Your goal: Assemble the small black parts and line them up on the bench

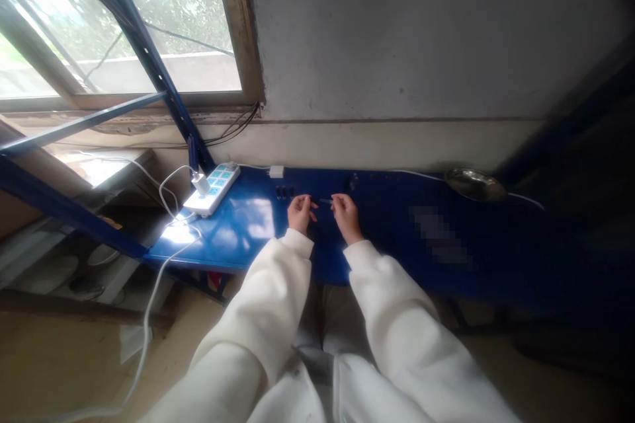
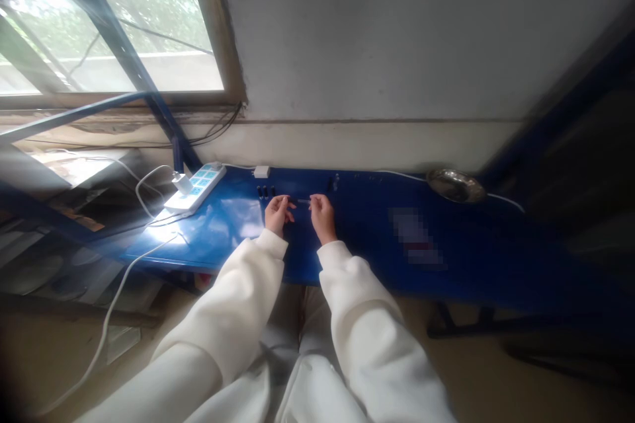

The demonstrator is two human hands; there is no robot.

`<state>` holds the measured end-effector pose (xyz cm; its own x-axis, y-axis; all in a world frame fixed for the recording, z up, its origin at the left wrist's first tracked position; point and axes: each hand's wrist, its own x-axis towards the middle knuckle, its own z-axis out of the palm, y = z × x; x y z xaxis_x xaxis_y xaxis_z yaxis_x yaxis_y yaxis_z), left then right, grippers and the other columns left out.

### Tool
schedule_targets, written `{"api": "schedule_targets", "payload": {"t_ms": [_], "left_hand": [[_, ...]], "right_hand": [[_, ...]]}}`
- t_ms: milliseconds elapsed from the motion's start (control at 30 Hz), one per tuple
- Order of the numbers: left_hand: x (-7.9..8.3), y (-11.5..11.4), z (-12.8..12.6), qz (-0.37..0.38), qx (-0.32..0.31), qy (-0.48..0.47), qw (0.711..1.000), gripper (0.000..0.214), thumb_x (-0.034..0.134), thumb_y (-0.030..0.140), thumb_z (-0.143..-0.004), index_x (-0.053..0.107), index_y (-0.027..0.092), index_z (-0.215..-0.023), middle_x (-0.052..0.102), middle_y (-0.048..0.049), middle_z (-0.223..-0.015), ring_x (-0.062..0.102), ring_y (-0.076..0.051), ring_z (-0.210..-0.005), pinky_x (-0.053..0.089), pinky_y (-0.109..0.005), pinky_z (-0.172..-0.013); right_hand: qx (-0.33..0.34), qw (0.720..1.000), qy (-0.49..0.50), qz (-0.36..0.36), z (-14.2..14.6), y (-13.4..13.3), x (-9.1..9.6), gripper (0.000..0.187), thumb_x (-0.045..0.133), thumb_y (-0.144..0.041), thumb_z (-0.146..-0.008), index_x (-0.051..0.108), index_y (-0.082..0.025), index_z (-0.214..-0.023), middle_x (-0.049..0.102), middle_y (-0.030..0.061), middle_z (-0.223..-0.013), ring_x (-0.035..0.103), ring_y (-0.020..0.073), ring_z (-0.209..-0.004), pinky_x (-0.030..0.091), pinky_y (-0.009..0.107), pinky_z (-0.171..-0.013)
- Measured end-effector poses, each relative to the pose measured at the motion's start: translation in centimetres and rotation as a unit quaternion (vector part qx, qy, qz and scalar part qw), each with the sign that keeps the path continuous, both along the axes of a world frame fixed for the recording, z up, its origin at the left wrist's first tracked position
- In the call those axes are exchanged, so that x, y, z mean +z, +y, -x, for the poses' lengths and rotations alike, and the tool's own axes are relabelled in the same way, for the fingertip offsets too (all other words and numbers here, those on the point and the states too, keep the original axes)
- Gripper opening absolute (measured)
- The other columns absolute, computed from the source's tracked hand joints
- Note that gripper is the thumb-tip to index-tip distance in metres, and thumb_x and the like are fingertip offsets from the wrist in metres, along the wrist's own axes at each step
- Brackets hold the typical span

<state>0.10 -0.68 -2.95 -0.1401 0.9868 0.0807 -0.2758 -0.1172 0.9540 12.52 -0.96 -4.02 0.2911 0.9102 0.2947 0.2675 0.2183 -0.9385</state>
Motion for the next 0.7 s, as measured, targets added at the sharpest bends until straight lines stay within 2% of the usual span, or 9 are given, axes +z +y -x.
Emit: {"api": "schedule_targets", "payload": {"t_ms": [200,500,700], "left_hand": [[-0.27,0.24,0.13,-0.004,0.012,-0.009,1.0,0.039,0.061,0.048,-0.072,0.054,0.013,-0.087,0.06,-0.0001,-0.061,0.047,-0.005,-0.033,0.03,-0.017,-0.034],[-0.28,0.24,0.13,-0.024,0.055,-0.003,0.998,0.036,0.059,0.048,-0.073,0.053,0.014,-0.084,0.057,0.0026,-0.058,0.046,-0.005,-0.031,0.028,-0.017,-0.032],[-0.5,0.58,0.3,0.007,0.107,-0.021,0.994,0.036,0.06,0.049,-0.071,0.051,0.015,-0.08,0.052,0.0052,-0.055,0.04,-0.003,-0.03,0.026,-0.016,-0.031]], "right_hand": [[0.057,0.997,-0.041,-0.028,0.31,-0.12,-0.16,0.037,0.052,-0.052,-0.075,0.059,-0.017,-0.085,0.065,0.0076,-0.083,0.06,0.0171,-0.073,0.048,0.031,-0.071],[0.081,0.995,-0.062,-0.017,0.47,-0.45,0.18,0.042,0.05,-0.058,-0.075,0.059,-0.017,-0.079,0.062,0.0039,-0.067,0.058,0.0156,-0.062,0.047,0.029,-0.064],[0.06,0.998,-0.021,-0.008,0.46,-0.72,0.67,0.043,0.05,-0.059,-0.074,0.058,-0.016,-0.075,0.058,0.0023,-0.062,0.055,0.0144,-0.058,0.046,0.027,-0.059]]}}
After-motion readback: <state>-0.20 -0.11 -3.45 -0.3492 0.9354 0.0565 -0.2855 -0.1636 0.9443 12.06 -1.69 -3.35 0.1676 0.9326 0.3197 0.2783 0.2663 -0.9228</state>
